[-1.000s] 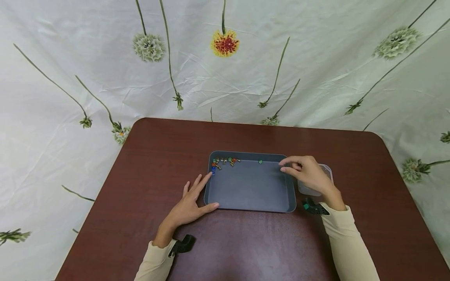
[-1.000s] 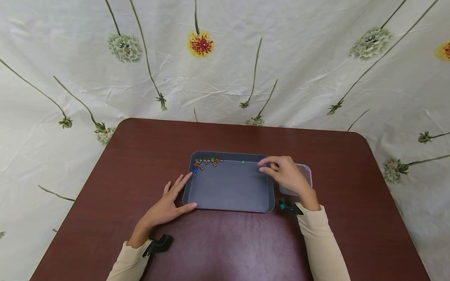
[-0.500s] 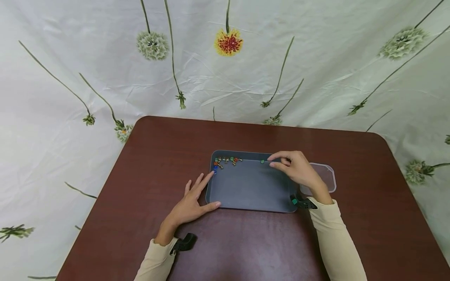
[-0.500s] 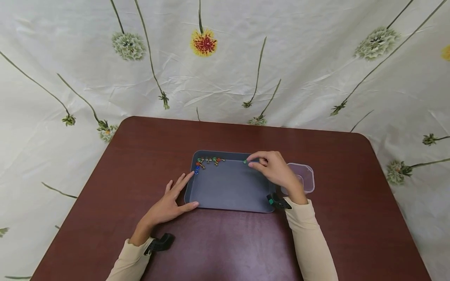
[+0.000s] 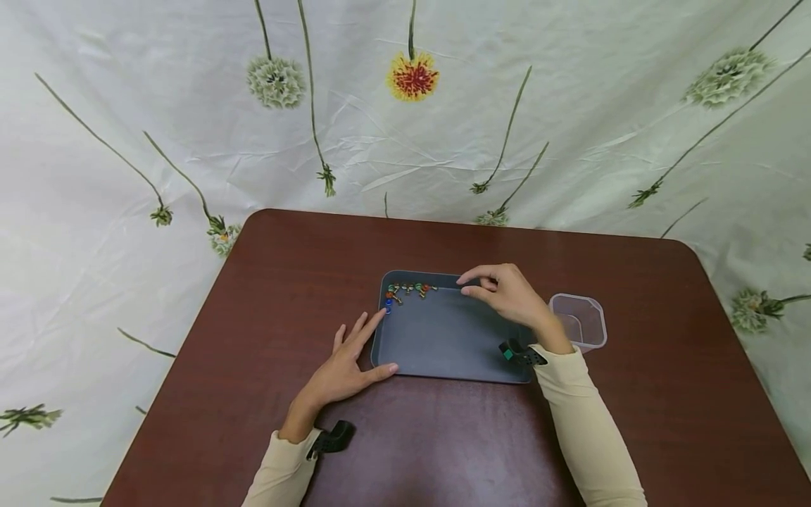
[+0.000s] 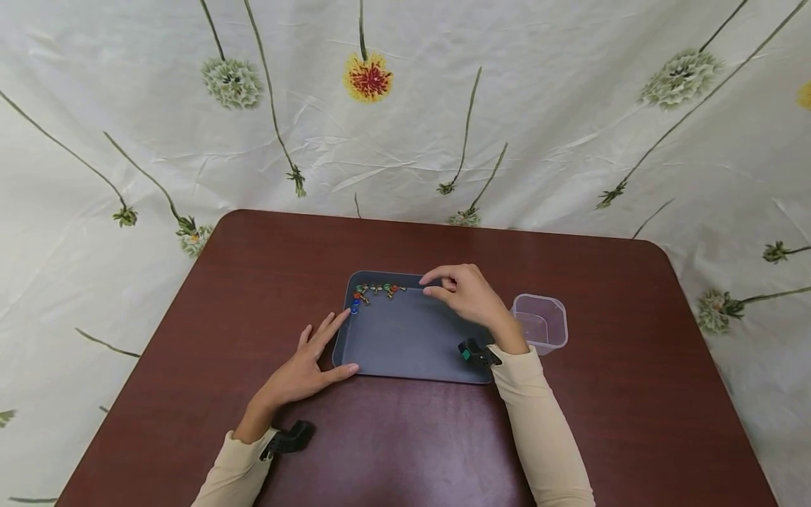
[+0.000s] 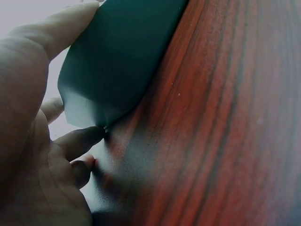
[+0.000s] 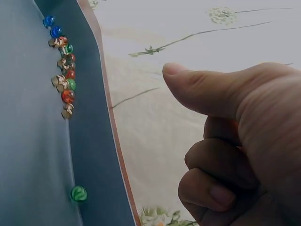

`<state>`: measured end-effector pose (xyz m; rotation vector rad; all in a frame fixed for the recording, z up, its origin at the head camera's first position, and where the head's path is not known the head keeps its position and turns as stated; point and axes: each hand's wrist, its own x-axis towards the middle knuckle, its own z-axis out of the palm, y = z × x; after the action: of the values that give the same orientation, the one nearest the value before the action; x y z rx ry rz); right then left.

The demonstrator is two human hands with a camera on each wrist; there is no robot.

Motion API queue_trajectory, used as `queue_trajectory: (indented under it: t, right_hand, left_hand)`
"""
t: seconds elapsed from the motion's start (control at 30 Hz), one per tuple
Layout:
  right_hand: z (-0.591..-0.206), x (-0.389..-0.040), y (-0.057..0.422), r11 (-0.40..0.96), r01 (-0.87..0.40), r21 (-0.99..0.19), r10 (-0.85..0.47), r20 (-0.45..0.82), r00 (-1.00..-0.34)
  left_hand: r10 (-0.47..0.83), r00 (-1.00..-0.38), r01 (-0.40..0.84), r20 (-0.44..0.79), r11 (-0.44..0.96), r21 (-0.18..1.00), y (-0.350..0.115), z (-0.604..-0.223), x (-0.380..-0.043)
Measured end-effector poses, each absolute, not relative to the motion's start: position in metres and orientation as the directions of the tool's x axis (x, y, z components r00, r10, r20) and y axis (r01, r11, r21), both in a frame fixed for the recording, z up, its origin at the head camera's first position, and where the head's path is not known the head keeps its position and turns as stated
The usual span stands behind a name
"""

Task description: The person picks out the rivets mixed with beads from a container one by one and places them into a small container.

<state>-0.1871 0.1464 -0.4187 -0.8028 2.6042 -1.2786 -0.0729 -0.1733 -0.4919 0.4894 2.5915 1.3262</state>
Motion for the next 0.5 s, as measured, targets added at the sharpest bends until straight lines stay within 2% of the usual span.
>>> queue_trajectory:
  t: [0.5]
  right_hand:
    - [-0.437,-0.195,0.119,0.489,-0.406,-0.772,-0.584,0.056,-0.81]
  left_hand:
    - [0.373,-0.928,0.205,-0.016,0.543,0.814,-0.173,-0.49,-0.073]
